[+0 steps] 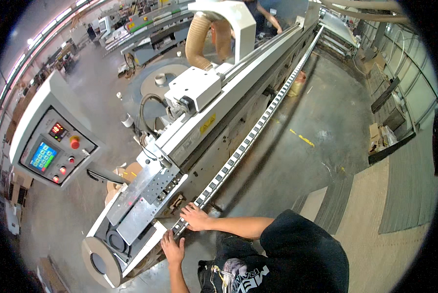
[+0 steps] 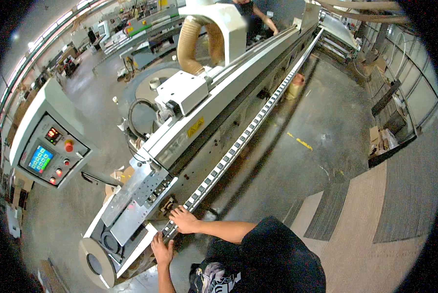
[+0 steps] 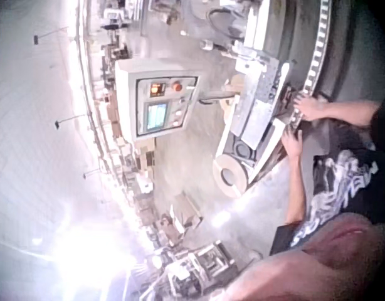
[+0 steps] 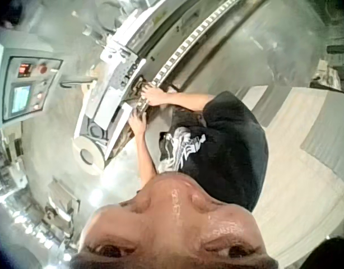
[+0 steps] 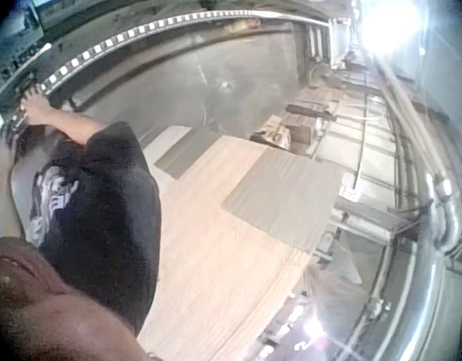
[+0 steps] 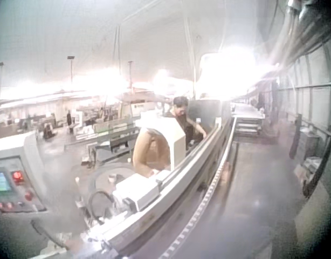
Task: The person walks across the workshop to an industrial machine, holds the machine edge to assist a coworker, and receives tools from the coworker before walking back.
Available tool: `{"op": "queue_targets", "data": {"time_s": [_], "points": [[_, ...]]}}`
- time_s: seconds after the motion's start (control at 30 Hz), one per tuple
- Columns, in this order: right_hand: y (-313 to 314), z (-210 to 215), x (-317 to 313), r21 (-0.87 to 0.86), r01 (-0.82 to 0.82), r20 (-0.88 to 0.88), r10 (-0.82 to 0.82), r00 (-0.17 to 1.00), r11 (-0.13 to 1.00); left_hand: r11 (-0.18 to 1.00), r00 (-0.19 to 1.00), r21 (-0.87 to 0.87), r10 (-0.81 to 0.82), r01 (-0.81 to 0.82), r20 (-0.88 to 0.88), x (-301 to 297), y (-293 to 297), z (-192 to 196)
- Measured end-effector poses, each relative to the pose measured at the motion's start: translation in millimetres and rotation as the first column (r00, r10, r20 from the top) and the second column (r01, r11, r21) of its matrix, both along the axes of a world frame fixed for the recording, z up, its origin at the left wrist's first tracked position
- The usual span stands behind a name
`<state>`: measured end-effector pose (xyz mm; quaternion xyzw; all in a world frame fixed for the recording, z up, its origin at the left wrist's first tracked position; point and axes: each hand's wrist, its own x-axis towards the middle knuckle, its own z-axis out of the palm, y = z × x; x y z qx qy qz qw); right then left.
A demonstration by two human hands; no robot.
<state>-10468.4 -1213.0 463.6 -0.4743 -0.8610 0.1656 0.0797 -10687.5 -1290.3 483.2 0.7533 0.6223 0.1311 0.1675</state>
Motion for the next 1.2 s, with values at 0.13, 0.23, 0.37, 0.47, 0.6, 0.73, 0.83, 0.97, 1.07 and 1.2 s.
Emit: {"op": "queue_targets", "data": {"time_s": [0.13,0.23,0.37,0.47,0.6,0.73,0.83,0.97,1.07,1.2], "points": [[10,-6,4,0.075,-0.017,-0.013,0.018,1.0,0.997,0.998,1.0,0.055,0.029,-0.029,-0.003,8,8,4],[7,-1,-3,0.018,-0.02,0.004,0.02,1.0,1.0,0.998,0.998,0.039,0.057,-0.056,-0.02,-2,7,-11],[3,-12,3,0.037,0.018,-0.127,-0.013,0.992,0.999,1.0,1.0,-0.03,0.002,-0.002,0.001,4,19,-12],[11,-12,7,0.0,-0.046,-0.087,0.046,0.995,0.999,0.999,0.998,-0.027,-0.039,0.038,-0.04,2,19,-13],[10,-11,4,0.021,-0.026,-0.12,0.029,0.992,0.999,0.994,0.991,-0.011,-0.105,0.104,-0.084,-5,24,-5],[9,-5,3,0.004,0.022,-0.105,-0.021,0.994,1.0,0.988,0.99,-0.107,-0.119,0.11,-0.08,-7,33,1],[28,10,2,-0.132,-0.038,-0.022,0.035,0.999,0.99,0.983,0.992,-0.137,-0.122,0.122,0.011,-23,36,-10],[53,17,10,-0.311,0.058,0.046,-0.046,0.998,0.949,0.986,0.985,-0.088,-0.133,0.143,0.11,-30,38,0],[50,12,7,-0.274,0.047,0.063,-0.031,0.998,0.961,0.989,0.97,-0.078,-0.108,0.128,0.219,-35,48,0],[51,13,7,-0.236,0.032,0.076,-0.014,0.997,0.971,0.99,0.959,-0.123,-0.035,0.072,0.281,-34,60,-8]]}}
